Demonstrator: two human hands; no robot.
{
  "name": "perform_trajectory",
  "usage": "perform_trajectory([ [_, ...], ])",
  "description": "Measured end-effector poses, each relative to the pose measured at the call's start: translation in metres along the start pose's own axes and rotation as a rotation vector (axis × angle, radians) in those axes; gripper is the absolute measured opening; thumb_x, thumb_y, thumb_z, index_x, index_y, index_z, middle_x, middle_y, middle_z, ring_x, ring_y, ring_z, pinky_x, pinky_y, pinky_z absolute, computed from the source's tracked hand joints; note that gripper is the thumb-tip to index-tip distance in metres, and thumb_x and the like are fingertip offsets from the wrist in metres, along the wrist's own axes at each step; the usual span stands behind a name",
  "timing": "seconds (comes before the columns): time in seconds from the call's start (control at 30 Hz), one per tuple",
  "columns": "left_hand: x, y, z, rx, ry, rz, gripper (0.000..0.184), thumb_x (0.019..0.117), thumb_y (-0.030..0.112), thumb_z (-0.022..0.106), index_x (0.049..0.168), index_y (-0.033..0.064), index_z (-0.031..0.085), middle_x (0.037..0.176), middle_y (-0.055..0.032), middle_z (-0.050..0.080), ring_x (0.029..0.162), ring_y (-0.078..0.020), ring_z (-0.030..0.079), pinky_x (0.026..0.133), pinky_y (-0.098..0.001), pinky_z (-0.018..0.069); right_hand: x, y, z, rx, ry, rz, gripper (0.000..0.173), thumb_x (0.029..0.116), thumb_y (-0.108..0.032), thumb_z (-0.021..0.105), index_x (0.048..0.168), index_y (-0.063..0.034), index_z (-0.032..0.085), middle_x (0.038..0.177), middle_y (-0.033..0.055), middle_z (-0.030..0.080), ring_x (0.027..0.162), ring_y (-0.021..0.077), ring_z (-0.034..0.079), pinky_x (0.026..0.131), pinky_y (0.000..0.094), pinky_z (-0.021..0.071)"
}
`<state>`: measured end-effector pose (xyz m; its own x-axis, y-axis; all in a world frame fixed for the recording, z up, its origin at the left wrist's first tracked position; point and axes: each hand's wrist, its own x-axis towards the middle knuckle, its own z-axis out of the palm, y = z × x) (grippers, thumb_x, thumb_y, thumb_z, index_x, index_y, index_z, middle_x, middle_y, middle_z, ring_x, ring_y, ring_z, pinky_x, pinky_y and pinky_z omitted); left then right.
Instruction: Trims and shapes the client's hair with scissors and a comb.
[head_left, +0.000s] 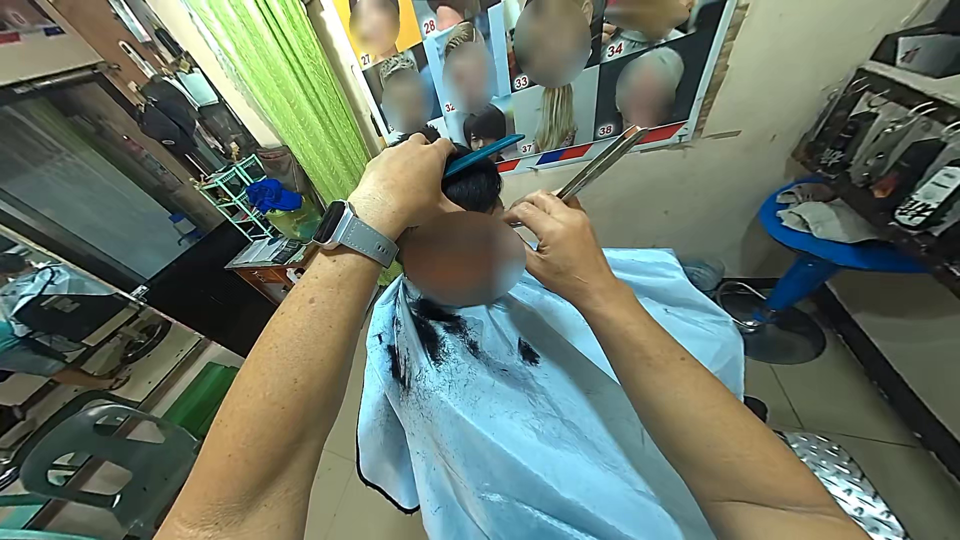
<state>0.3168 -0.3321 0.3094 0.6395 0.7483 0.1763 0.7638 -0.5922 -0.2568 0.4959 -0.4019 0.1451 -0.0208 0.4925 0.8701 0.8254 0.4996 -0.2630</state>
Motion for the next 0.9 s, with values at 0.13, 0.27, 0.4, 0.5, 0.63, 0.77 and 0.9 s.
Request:
perform_trajectory([
  [0.13, 0.001, -0.001, 0.0014, -0.004, 0.009, 0.009, 0.089, 0.0707, 0.061, 0.084, 0.144, 0.0198, 0.056, 0.139, -0.0156, 0.057, 0.118, -0.0363, 0.062, 0.092, -0.062, 0.052, 0.001, 0.0002, -0.0011, 0.002, 0.032, 0.003, 0.016, 0.099, -0.02, 0.063, 0.107, -0.0126, 0.075, 0.108, 0.0084, 0.071, 0.105, 0.0235, 0.066, 0.092, 0.0475, 0.0494],
  [0.27, 0.0021, -0.0003, 0.001, 0.007, 0.001, 0.008, 0.088, 0.0708, 0.061, 0.084, 0.144, 0.0205, 0.056, 0.139, -0.0151, 0.057, 0.118, -0.0356, 0.062, 0.091, -0.061, 0.0525, 0.0012, -0.0009, -0.0017, -0.012, -0.019, -0.015, 0.016, 0.0989, -0.021, 0.063, 0.106, -0.0134, 0.075, 0.106, 0.0079, 0.071, 0.102, 0.0243, 0.066, 0.09, 0.0493, 0.0491],
  [0.4, 0.0011, -0.0001, 0.0002, -0.001, -0.001, 0.005, 0.088, 0.0714, 0.061, 0.083, 0.144, 0.0199, 0.056, 0.139, -0.0157, 0.057, 0.118, -0.0358, 0.062, 0.091, -0.0611, 0.0523, 0.002, -0.0008, -0.002, -0.012, 0.024, -0.003, 0.016, 0.0992, -0.019, 0.063, 0.107, -0.0126, 0.075, 0.107, 0.0083, 0.071, 0.104, 0.0241, 0.066, 0.092, 0.0481, 0.0491],
  [0.5, 0.0005, 0.0004, -0.0003, 0.0, -0.001, 0.005, 0.087, 0.0721, 0.061, 0.083, 0.144, 0.0201, 0.056, 0.139, -0.0158, 0.057, 0.118, -0.0359, 0.062, 0.091, -0.0613, 0.0521, 0.0012, -0.0005, -0.0001, -0.019, -0.011, -0.023, 0.016, 0.0993, -0.021, 0.062, 0.107, -0.0136, 0.075, 0.105, 0.0079, 0.071, 0.102, 0.0244, 0.066, 0.091, 0.0495, 0.0487],
  [0.63, 0.0009, 0.0002, -0.0002, 0.0, 0.002, 0.009, 0.087, 0.0718, 0.061, 0.083, 0.143, 0.0201, 0.056, 0.139, -0.0157, 0.057, 0.118, -0.036, 0.063, 0.091, -0.0613, 0.0524, 0.0024, -0.0009, -0.0029, -0.013, 0.005, -0.012, 0.016, 0.0996, -0.02, 0.063, 0.107, -0.0131, 0.075, 0.107, 0.0079, 0.071, 0.104, 0.0242, 0.066, 0.092, 0.0489, 0.0488],
  [0.77, 0.0009, 0.0003, 0.0002, -0.008, 0.003, 0.008, 0.086, 0.0721, 0.06, 0.084, 0.143, 0.0196, 0.056, 0.138, -0.0156, 0.057, 0.118, -0.0361, 0.062, 0.092, -0.0615, 0.0519, 0.001, -0.001, -0.0013, -0.015, -0.023, -0.012, 0.016, 0.0993, -0.021, 0.062, 0.108, -0.0139, 0.075, 0.106, 0.0081, 0.071, 0.102, 0.0248, 0.067, 0.091, 0.0505, 0.0495],
  [0.9, 0.0012, -0.0002, 0.0011, -0.007, 0.012, 0.013, 0.086, 0.0719, 0.06, 0.084, 0.143, 0.0196, 0.056, 0.137, -0.0157, 0.058, 0.118, -0.0359, 0.062, 0.092, -0.0611, 0.052, 0.0017, -0.001, -0.003, -0.009, -0.014, -0.023, 0.017, 0.0998, -0.021, 0.062, 0.107, -0.0132, 0.075, 0.106, 0.0083, 0.071, 0.103, 0.0242, 0.067, 0.092, 0.0493, 0.0489],
])
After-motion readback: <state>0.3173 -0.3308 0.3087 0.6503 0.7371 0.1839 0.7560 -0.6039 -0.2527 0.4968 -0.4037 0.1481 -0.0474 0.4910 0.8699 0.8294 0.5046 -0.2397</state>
